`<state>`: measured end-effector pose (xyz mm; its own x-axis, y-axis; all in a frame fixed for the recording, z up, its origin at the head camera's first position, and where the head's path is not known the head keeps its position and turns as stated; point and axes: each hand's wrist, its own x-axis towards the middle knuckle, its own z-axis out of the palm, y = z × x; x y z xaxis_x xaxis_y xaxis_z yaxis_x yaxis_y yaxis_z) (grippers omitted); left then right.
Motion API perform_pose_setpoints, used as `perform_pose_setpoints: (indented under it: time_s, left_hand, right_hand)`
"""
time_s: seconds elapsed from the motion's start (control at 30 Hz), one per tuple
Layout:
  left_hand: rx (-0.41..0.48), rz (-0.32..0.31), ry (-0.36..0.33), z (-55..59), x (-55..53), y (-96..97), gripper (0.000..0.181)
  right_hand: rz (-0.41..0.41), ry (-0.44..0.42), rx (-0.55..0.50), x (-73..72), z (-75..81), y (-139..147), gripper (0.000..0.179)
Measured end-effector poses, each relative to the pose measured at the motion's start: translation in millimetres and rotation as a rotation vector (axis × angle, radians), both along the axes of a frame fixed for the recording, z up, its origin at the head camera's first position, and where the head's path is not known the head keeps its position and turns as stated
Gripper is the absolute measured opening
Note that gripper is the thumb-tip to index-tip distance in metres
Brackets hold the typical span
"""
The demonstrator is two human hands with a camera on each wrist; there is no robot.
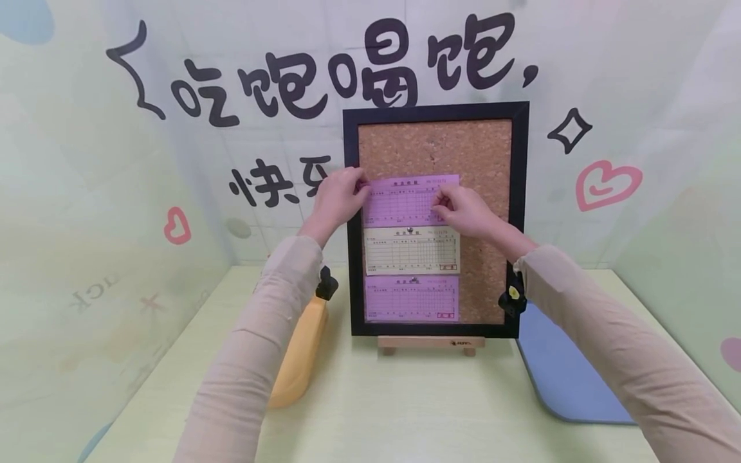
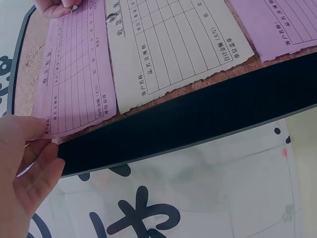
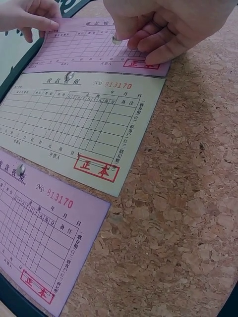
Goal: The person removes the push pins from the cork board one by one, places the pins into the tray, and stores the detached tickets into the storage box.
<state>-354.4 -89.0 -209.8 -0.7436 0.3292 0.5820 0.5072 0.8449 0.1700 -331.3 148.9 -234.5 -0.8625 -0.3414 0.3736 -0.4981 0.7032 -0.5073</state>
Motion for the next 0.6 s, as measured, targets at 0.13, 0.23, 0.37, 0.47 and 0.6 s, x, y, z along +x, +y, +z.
perform_pose_setpoints:
  time_s: [0.13,0.23,0.37,0.47,0.6]
  left_hand:
    - [0.017,-0.023,-0.009,1.0,1.3,-1.2,0.013]
    - [0.039,-0.036,-0.025,2.4,3.0,-2.6,0.013]
    - [0.066,-0.05,-0.051,4.6,6.9,-5.0,0.013]
    - [0.068,-0.062,-0.053,5.9,10.2,-6.3,0.013]
    - [0.075,-0.081,-0.033,6.2,13.8,-10.3,0.014]
  right_hand:
    - [0.009,-0.003,0.006,-0.1,1.5,0,0.006]
    - [0.018,0.0,0.026,-0.6,2.9,1,0.006]
    - [0.042,-0.002,0.052,0.6,4.8,2,0.007]
    - [0.049,-0.016,0.05,2.8,4.9,4,0.008]
    - [0.058,-0.03,0.046,4.8,3.6,10,0.007]
